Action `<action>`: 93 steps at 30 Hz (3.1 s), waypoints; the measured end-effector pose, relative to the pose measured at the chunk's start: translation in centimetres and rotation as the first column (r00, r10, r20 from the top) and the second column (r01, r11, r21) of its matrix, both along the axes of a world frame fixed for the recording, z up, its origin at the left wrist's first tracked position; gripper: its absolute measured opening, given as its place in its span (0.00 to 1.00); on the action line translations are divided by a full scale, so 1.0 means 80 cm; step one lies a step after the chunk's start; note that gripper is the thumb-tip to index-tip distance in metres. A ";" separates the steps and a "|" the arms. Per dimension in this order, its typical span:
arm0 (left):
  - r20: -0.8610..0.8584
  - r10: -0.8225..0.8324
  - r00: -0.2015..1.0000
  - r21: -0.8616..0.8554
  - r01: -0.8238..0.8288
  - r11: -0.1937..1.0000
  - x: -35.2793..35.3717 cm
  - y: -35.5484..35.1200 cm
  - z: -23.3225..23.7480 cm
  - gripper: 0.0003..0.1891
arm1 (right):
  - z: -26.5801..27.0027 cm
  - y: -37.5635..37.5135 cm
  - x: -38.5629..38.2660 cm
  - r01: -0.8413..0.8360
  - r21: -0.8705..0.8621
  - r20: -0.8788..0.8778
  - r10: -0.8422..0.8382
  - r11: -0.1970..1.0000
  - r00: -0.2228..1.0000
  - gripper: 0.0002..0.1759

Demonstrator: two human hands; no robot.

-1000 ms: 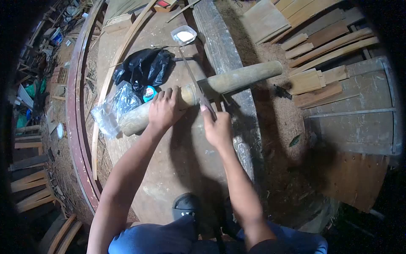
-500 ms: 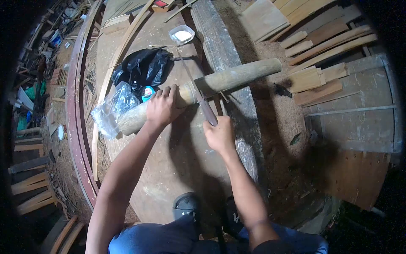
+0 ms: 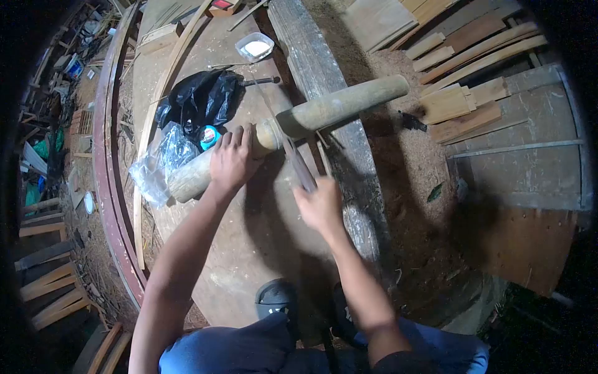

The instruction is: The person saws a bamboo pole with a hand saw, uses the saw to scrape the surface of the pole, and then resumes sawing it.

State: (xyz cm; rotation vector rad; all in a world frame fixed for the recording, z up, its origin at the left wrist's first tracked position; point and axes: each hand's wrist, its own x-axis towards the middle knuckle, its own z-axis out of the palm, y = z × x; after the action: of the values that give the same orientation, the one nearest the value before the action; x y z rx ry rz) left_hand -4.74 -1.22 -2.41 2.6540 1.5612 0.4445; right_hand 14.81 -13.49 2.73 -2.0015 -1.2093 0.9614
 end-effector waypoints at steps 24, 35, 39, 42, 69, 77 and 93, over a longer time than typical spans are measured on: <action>0.012 0.029 1.000 -0.036 -0.029 0.999 -0.002 0.010 0.003 0.41 | 0.029 0.061 -0.015 0.014 0.039 -0.048 -0.012 0.999 0.999 0.16; -0.006 0.013 1.000 -0.036 -0.014 0.999 -0.002 0.001 -0.002 0.42 | 0.022 0.024 -0.001 0.015 0.023 -0.043 -0.014 1.000 0.999 0.17; 0.007 0.007 1.000 -0.019 -0.007 1.000 -0.004 0.003 -0.003 0.41 | 0.018 0.030 -0.010 -0.006 -0.014 -0.031 0.005 1.000 0.999 0.18; 0.022 0.013 1.000 0.068 -0.014 0.998 -0.001 0.000 -0.007 0.41 | 0.026 -0.056 0.017 -0.017 0.002 -0.103 0.017 1.000 0.995 0.16; -0.037 0.119 0.992 -0.267 -0.125 0.955 0.012 0.019 0.029 0.49 | 0.002 -0.030 0.015 0.175 0.031 -0.440 -0.143 0.984 0.886 0.36; -0.134 0.142 0.981 -0.475 -0.189 0.859 0.016 0.029 0.051 0.54 | 0.002 -0.034 0.021 0.139 0.009 -0.424 -0.122 0.990 0.898 0.35; -0.076 0.137 0.988 -0.380 -0.156 0.912 0.016 0.019 0.045 0.41 | 0.005 -0.090 0.034 0.085 0.039 -0.394 -0.063 0.996 0.917 0.36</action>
State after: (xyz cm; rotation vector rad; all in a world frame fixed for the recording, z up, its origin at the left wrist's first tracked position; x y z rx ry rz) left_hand -3.47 0.31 1.15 2.2756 1.6655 0.0623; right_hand 17.52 -20.71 3.17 -1.6914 -0.9198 1.2068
